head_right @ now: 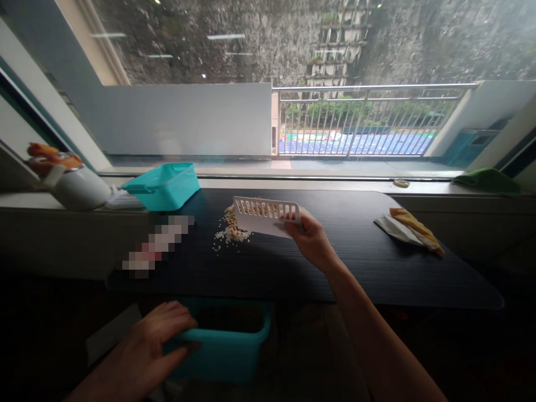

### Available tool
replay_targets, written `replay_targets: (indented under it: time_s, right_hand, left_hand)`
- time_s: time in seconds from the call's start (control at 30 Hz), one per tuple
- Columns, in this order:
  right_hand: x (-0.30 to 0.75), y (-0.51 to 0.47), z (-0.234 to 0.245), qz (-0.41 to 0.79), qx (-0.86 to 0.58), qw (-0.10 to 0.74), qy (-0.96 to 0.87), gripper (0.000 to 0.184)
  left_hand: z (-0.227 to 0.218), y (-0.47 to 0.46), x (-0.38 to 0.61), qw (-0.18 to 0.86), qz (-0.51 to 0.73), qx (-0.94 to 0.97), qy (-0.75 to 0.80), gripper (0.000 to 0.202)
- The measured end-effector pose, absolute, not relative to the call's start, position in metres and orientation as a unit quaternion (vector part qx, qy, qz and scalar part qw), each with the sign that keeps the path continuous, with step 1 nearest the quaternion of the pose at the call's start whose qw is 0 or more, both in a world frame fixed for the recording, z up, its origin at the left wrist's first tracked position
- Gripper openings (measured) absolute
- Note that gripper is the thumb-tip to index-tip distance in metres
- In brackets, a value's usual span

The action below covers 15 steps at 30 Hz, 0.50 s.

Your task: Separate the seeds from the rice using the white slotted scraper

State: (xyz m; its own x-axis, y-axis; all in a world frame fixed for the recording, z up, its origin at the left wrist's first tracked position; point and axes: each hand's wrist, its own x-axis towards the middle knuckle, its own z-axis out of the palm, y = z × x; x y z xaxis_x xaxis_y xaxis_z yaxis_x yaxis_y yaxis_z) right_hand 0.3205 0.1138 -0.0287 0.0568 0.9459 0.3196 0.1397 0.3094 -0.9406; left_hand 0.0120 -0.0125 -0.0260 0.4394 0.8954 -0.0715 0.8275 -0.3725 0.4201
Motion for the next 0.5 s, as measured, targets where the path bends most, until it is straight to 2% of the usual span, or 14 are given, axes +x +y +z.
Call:
replay_targets:
  time_s: [0.5]
  right_hand:
    - [0.327,0.119,-0.024,0.394,-0.487,0.562,-0.540,0.032]
  left_hand:
    - [-0.024,-0.012,0.013,0.211,0.071,0.821,0.525,0.015]
